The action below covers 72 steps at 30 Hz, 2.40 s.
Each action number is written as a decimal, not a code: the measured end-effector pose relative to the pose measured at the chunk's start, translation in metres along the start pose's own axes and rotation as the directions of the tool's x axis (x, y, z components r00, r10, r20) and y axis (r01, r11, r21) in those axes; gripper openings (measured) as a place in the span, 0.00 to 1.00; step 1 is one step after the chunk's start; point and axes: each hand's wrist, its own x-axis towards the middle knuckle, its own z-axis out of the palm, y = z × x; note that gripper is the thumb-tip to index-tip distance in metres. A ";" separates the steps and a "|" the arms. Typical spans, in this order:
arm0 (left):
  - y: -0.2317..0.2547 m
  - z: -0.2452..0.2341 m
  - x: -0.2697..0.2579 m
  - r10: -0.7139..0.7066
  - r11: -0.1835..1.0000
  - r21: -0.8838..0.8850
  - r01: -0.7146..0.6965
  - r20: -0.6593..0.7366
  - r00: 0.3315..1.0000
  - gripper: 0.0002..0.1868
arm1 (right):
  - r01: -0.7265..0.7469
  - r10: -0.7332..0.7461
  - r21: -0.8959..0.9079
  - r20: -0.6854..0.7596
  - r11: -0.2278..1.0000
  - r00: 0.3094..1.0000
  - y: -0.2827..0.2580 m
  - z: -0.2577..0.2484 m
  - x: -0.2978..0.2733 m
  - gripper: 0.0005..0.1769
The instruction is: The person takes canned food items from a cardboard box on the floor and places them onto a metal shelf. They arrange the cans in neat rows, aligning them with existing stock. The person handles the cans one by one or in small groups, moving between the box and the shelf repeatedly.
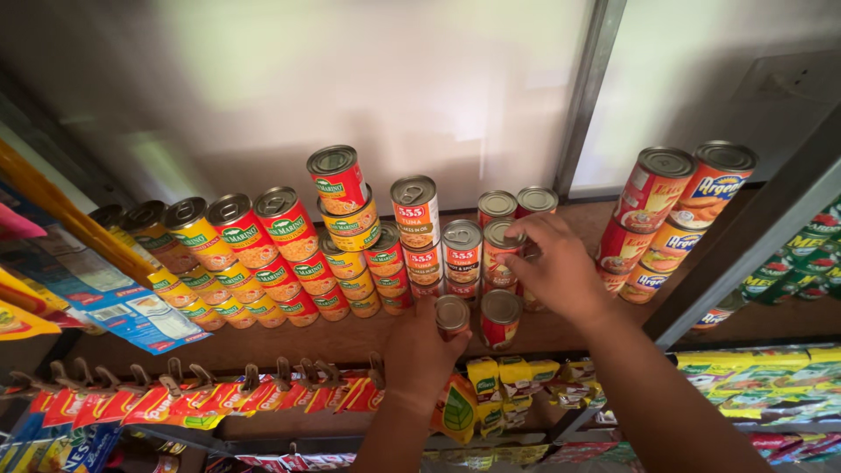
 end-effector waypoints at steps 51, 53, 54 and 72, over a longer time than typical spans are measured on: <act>0.037 -0.030 -0.014 -0.049 0.999 -0.008 0.048 -0.284 0.958 0.33 | -0.087 0.094 0.065 -0.109 0.994 0.990 -0.031 -0.009 -0.068 0.31; 0.054 -0.046 -0.019 0.195 0.975 -0.013 -0.220 -0.409 0.892 0.31 | 0.029 -0.025 0.097 -0.038 0.995 0.999 -0.046 -0.017 -0.069 0.34; 0.061 -0.052 -0.021 0.305 0.938 -0.004 -0.347 -0.467 0.830 0.30 | 0.095 -0.094 0.092 -0.014 0.991 0.995 -0.052 -0.018 -0.067 0.38; 0.027 0.030 0.002 0.161 0.987 -0.030 -0.160 0.023 0.987 0.41 | -0.242 0.246 0.212 0.004 0.947 0.969 -0.008 -0.030 0.080 0.33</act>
